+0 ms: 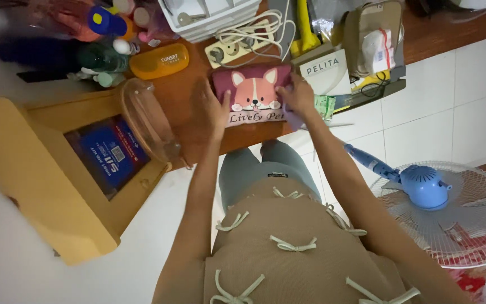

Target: The person wipes a wooden desk surface with a purple cloth, then picks up and rearranges various items including a power strip, bottles, a notebook, and a small pouch. They continue to wipe the desk and organize the items into a neat arrangement.

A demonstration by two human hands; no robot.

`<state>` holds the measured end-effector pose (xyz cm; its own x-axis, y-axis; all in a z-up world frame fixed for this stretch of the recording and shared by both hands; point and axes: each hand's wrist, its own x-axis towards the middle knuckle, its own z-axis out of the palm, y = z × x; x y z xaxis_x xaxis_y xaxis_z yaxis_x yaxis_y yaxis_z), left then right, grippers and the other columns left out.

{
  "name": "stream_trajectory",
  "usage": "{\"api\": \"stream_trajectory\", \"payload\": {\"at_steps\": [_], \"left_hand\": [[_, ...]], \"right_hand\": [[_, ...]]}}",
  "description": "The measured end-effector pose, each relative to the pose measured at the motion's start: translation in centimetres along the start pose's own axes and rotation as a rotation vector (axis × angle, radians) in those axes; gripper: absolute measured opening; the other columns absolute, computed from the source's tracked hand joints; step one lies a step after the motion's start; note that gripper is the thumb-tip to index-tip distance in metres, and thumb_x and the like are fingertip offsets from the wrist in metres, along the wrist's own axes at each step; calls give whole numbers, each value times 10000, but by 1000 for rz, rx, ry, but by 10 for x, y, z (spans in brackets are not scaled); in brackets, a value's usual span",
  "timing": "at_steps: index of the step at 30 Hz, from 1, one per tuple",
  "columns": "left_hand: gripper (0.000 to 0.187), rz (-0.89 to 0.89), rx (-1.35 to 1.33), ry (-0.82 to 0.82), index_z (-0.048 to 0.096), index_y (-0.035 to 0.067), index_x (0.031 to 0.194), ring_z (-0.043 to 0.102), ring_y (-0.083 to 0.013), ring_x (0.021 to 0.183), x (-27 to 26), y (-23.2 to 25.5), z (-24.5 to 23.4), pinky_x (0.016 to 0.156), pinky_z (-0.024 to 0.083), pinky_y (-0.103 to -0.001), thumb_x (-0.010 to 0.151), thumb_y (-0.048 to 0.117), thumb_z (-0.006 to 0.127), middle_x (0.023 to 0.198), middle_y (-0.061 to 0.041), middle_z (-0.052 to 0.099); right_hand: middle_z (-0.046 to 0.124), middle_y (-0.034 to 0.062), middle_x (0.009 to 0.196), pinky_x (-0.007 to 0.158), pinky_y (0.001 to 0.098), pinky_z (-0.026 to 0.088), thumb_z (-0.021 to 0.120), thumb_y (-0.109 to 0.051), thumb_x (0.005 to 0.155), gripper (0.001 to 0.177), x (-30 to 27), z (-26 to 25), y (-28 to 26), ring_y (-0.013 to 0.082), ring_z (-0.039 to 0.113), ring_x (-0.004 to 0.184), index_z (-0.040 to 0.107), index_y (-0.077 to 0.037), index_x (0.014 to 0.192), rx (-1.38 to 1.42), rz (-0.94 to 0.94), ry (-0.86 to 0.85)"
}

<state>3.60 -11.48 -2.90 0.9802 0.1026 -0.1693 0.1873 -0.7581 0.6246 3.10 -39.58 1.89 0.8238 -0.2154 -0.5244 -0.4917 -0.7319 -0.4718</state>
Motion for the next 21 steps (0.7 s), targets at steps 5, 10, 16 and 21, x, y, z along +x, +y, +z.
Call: {"api": "stream_trajectory", "payload": {"at_steps": [5, 10, 16, 21], "left_hand": [[696, -179, -188, 141, 377, 331, 1587, 630, -475, 1222, -23, -23, 24, 1065, 491, -568, 964, 282, 682, 1359, -240, 622], [497, 56, -152, 289, 594, 365, 1441, 672, -454, 1081, 0, -41, 38, 928, 543, -526, 999, 137, 614, 1145, -192, 631], [602, 192, -95, 404, 559, 294, 1482, 659, -406, 1079, 32, -47, 37, 967, 518, -485, 952, 20, 642, 1080, -168, 567], [843, 40, 306, 125, 291, 218, 1642, 260, -449, 1515, 0, 2, -1, 1084, 391, -733, 965, 523, 691, 1661, -182, 213]], "right_hand": [[702, 142, 1162, 859, 516, 577, 710, -391, 965, 449, 35, 42, 6, 382, 694, 1065, 669, -138, 1333, -276, -359, 87], [686, 154, 1178, 815, 522, 595, 622, -310, 1001, 399, 62, 36, -44, 395, 707, 1032, 657, -156, 1367, -337, -385, 72], [610, 228, 1206, 848, 583, 576, 650, -243, 1005, 395, 64, 38, -50, 496, 670, 1066, 630, -103, 1374, -218, -341, 69], [681, 210, 1125, 865, 572, 573, 634, -252, 982, 314, 86, 42, 1, 485, 681, 1051, 692, -143, 1271, -64, -231, 91]]}}
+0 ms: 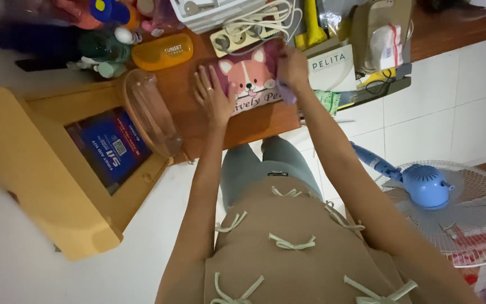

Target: The person wipes a wooden desk surface with a purple cloth, then picks up and rearranges various items including a power strip, bottles, a notebook, and a small pouch. They continue to wipe the desk and organize the items into a neat arrangement.

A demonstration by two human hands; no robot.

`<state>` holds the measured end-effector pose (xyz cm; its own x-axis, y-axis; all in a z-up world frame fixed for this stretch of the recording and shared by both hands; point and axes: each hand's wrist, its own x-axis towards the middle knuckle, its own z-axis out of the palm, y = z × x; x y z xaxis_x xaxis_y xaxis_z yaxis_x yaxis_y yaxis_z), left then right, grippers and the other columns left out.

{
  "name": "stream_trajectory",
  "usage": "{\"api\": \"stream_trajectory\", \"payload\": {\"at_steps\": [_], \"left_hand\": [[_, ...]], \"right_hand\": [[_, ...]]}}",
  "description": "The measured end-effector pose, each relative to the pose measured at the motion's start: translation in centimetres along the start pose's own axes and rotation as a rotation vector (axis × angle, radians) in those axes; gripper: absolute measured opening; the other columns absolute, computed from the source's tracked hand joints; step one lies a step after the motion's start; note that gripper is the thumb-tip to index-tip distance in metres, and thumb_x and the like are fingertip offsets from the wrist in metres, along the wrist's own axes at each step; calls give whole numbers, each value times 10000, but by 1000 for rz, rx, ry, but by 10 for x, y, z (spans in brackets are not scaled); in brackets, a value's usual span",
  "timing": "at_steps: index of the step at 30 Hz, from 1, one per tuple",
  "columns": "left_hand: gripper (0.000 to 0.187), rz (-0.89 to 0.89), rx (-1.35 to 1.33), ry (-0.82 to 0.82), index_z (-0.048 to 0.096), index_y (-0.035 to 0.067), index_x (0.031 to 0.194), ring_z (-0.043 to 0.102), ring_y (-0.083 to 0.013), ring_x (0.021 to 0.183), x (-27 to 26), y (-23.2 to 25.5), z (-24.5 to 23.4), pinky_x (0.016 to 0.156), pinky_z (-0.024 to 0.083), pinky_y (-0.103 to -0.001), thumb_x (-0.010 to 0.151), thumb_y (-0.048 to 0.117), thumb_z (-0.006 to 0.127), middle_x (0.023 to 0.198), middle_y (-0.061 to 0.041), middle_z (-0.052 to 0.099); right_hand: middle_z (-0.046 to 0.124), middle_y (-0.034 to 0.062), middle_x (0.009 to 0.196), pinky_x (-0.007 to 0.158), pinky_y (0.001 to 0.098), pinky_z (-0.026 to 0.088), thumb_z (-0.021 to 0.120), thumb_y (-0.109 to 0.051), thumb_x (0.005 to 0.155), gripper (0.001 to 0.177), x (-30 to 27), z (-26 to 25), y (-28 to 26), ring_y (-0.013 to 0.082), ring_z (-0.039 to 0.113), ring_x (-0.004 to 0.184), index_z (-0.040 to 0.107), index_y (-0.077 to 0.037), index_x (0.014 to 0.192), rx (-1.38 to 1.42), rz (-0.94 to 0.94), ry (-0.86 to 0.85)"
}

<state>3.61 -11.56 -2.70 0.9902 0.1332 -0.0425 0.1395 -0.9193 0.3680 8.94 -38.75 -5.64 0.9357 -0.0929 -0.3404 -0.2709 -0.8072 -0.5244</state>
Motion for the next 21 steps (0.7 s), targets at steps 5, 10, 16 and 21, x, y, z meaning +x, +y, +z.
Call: {"api": "stream_trajectory", "payload": {"at_steps": [5, 10, 16, 21], "left_hand": [[996, 91, 51, -149, 216, 94, 1649, 149, -451, 1567, -4, -2, 1, 1155, 309, -733, 941, 631, 667, 1707, -215, 99], [1040, 56, -145, -11, 182, 58, 1651, 230, -511, 1525, -12, -6, 14, 1145, 356, -702, 936, 610, 699, 1674, -312, 87], [947, -92, -537, 163, 220, 10, 1624, 294, -480, 1505, -11, -41, 84, 1239, 248, -581, 919, 329, 766, 1610, -356, 225], [822, -502, -747, 28, 320, 77, 1559, 595, -449, 1282, -75, -33, 68, 1057, 511, -577, 887, 240, 765, 1393, -316, 573]], "right_hand": [[742, 161, 1093, 925, 533, 548, 727, -460, 935, 388, -25, -31, 28, 404, 694, 1090, 710, -224, 1242, 12, 212, 20], [737, 193, 1127, 960, 543, 529, 704, -618, 899, 564, -49, -27, 14, 457, 670, 1106, 743, -147, 1206, 118, 151, -68], [756, 131, 1093, 929, 538, 548, 682, -421, 899, 341, -49, -13, 22, 432, 688, 1063, 776, -209, 1149, 66, 120, -45], [780, 90, 954, 831, 509, 584, 618, -297, 881, 259, -37, -14, 16, 434, 721, 942, 809, -213, 1034, 1, -5, -61]]}}
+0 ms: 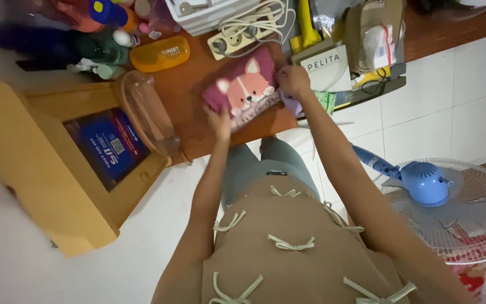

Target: The person wipes a wooden desk surface with a purple cloth, then picks up and rearranges various items including a power strip, bottles, a notebook, and a small pouch. They continue to wipe the desk and organize the items into a neat arrangement.

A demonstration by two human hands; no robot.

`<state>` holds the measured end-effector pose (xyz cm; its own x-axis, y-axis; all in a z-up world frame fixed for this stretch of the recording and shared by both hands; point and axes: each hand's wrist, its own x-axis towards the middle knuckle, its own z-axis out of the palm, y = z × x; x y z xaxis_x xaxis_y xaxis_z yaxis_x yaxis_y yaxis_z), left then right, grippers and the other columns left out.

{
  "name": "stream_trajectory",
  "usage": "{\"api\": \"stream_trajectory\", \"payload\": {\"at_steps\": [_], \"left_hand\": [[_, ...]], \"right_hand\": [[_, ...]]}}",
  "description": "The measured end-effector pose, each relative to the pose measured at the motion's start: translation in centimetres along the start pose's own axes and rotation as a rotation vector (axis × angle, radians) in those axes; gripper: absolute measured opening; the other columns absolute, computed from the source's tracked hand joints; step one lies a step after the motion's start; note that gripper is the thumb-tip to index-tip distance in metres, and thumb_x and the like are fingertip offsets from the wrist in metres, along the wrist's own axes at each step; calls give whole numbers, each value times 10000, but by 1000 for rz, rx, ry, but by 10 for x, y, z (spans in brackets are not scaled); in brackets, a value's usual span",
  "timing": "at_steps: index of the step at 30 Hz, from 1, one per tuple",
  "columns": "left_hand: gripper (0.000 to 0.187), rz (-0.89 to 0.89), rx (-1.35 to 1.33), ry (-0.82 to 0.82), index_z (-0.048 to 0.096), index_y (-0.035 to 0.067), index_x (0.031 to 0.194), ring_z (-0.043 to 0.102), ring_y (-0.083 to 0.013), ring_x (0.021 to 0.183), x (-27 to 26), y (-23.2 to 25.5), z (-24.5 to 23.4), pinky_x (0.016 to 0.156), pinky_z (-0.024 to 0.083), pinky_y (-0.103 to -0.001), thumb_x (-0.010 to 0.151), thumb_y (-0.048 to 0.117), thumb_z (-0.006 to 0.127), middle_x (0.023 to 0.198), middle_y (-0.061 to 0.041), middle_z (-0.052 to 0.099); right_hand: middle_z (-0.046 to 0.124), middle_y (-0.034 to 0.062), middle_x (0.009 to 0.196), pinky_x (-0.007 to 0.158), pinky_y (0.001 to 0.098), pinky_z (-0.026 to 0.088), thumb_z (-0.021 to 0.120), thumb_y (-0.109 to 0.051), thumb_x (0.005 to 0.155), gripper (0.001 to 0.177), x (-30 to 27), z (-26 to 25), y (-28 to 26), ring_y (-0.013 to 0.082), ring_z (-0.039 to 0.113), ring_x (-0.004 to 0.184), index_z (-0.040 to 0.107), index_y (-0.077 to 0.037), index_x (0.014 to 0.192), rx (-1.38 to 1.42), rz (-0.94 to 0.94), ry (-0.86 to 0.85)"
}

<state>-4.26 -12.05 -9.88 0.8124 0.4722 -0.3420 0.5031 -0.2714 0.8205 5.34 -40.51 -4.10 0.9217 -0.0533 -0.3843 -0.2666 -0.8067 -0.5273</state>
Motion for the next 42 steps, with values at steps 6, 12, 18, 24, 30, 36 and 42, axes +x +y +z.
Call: {"api": "stream_trajectory", "payload": {"at_steps": [6, 12, 18, 24, 30, 36, 42], "left_hand": [[291, -626, -229, -347, 648, 47, 991, 630, -168, 721, -104, -38, 16, 492, 591, -339, 791, 216, 774, 916, -101, 662], [613, -385, 212, -1084, 748, 13, 865, 726, -200, 692, -75, 61, -32, 670, 546, -283, 995, 542, 466, 781, -133, 766], [374, -140, -35, -488, 701, 124, 930, 706, -214, 792, 12, 53, -27, 659, 549, -374, 982, 494, 690, 815, -106, 711], [462, 119, 133, -342, 566, 7, 1319, 658, -442, 1168, 41, 13, 37, 983, 553, -490, 987, 317, 649, 1206, -281, 686], [425, 138, -34, -222, 563, 20, 1221, 679, -338, 890, 45, 12, 52, 746, 538, -405, 962, 330, 694, 959, -199, 660], [408, 202, -39, -86, 513, 36, 1291, 681, -429, 988, 33, 15, 57, 864, 531, -466, 999, 278, 664, 1047, -258, 665], [676, 593, 141, 46, 436, 122, 1502, 439, -372, 1369, -45, 91, 49, 1184, 275, -534, 1013, 578, 534, 1413, -188, 456]], "right_hand": [[757, 232, 958, 611, 560, 586, 502, -251, 973, 294, 55, -5, -59, 488, 732, 873, 733, -72, 1010, -429, -109, -113], [661, 184, 819, 501, 488, 488, 591, -9, 777, 112, 49, 23, -55, 386, 649, 743, 650, -53, 861, -321, -327, 275], [725, 281, 1002, 832, 604, 553, 715, -585, 891, 579, -70, -72, -82, 495, 696, 1010, 727, -29, 1053, -35, 113, -151], [753, 205, 1039, 910, 569, 532, 727, -620, 808, 577, -103, 14, -8, 445, 679, 1079, 779, -97, 1047, 239, 233, -199], [757, 93, 890, 749, 511, 561, 697, -346, 913, 183, -57, 22, 15, 366, 736, 904, 755, -186, 982, 193, 107, 166], [770, 106, 1085, 899, 517, 558, 692, -393, 918, 342, -61, 8, 14, 386, 708, 1065, 743, -188, 1187, 189, 194, 17], [751, 124, 1109, 965, 548, 525, 776, -485, 846, 474, -86, 6, 60, 398, 676, 1122, 726, -155, 1182, 452, 295, 48]]}}
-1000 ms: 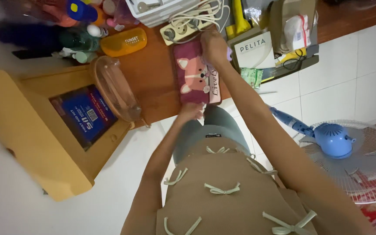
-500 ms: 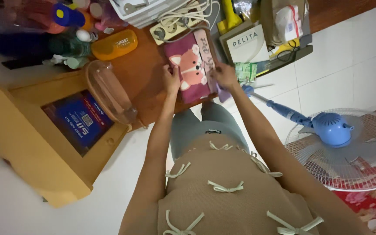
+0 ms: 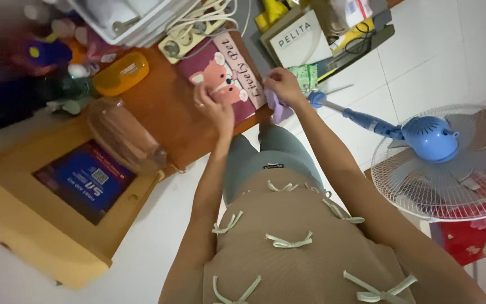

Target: The person wipes a wooden desk surface with a purple cloth, then picks up and rearranges various items including a power strip, bottles, a notebook, and a small pouch. They continue to wipe the desk and organize the items into a neat arrangement.

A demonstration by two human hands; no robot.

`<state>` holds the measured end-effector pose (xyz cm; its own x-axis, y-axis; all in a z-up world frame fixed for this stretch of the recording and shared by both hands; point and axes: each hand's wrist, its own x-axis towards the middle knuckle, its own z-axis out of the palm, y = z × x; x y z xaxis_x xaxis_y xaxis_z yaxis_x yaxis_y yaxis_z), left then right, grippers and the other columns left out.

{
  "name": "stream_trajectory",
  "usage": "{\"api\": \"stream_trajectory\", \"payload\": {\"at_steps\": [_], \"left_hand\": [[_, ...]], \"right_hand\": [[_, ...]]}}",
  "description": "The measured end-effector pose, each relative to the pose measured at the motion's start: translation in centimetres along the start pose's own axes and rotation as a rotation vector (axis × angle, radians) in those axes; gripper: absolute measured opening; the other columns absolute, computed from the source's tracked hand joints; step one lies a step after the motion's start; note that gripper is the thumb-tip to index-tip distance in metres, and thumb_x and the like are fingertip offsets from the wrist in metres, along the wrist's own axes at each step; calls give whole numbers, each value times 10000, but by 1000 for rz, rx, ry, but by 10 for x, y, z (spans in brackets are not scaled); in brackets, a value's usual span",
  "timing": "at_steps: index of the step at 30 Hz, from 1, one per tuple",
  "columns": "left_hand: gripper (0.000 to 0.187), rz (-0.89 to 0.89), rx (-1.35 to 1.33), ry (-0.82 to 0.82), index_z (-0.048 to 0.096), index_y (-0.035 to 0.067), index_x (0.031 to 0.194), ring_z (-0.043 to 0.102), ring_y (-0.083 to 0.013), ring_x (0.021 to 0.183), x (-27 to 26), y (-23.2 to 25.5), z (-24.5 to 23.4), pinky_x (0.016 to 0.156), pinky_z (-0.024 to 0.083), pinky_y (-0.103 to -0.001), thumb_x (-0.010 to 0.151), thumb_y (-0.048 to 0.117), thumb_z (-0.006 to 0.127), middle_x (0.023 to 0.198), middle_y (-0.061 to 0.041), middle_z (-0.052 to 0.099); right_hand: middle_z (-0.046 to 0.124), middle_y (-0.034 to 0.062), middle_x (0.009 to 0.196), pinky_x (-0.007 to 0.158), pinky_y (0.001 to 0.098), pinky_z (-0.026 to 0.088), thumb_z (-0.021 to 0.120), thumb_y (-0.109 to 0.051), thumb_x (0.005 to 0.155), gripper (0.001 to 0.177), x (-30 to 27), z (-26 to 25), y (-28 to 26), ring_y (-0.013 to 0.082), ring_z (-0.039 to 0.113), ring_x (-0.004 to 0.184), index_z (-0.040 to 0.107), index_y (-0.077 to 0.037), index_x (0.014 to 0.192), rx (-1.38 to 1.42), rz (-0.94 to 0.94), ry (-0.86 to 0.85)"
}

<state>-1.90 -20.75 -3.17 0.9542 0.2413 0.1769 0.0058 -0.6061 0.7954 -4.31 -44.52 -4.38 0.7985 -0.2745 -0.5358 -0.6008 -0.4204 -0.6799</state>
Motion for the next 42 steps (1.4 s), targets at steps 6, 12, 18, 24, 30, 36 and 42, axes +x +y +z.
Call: {"api": "stream_trajectory", "payload": {"at_steps": [6, 12, 18, 24, 30, 36, 42], "left_hand": [[496, 227, -274, -387, 559, 47, 1341, 541, -380, 1327, -53, 51, 76, 1203, 237, -524, 868, 65, 708, 1330, -186, 608], [458, -355, -530, -586, 549, -26, 1365, 615, -355, 1190, -89, 49, 180, 1010, 549, -444, 979, 171, 695, 1288, -227, 554], [696, -835, -203, -616, 466, -3, 1484, 509, -386, 1383, -122, -31, 284, 1149, 440, -488, 934, 332, 731, 1438, -273, 542], [838, -830, 34, -917, 342, 56, 1588, 366, -325, 1502, -136, -34, 310, 1249, 291, -489, 1004, 587, 626, 1592, -210, 403], [813, -882, 75, -749, 499, -28, 1423, 515, -412, 1368, -141, -24, 327, 1159, 365, -544, 907, 567, 698, 1360, -260, 575], [1012, -1111, -143, -699, 31, -88, 1602, 362, -439, 1464, -108, 53, 310, 1132, 445, -514, 995, 431, 652, 1624, -353, 144], [927, -1214, -212, -580, 140, -12, 1617, 169, -405, 1552, -84, 82, 295, 1255, 212, -521, 1020, 533, 594, 1657, -265, 138]], "right_hand": [[763, 102, 1116, 957, 429, 535, 797, -457, 842, 465, -17, -48, 74, 323, 693, 1125, 758, -161, 1199, 227, 236, 127], [743, 221, 1077, 981, 469, 518, 817, -363, 898, 763, -3, -69, 183, 366, 712, 1103, 457, -45, 1491, 352, 424, 125], [656, 191, 1338, 1086, 485, 491, 820, -730, 763, 919, 26, -48, 212, 363, 592, 1302, 554, -157, 1430, 358, 719, 65], [638, 238, 1325, 1074, 513, 507, 833, -773, 688, 1025, 39, -46, 210, 398, 586, 1301, 527, -62, 1360, 391, 889, 114], [735, 158, 1135, 1013, 464, 542, 827, -605, 709, 632, 37, -54, 248, 368, 666, 1181, 735, -164, 1151, 298, 789, 124], [720, 161, 999, 944, 458, 494, 779, -423, 855, 359, 50, -64, 298, 309, 663, 1019, 739, -139, 1071, 536, 495, 368], [705, 153, 989, 903, 502, 521, 848, -380, 802, 437, 88, -114, 280, 356, 696, 1011, 660, -128, 1106, 343, 341, 383]]}}
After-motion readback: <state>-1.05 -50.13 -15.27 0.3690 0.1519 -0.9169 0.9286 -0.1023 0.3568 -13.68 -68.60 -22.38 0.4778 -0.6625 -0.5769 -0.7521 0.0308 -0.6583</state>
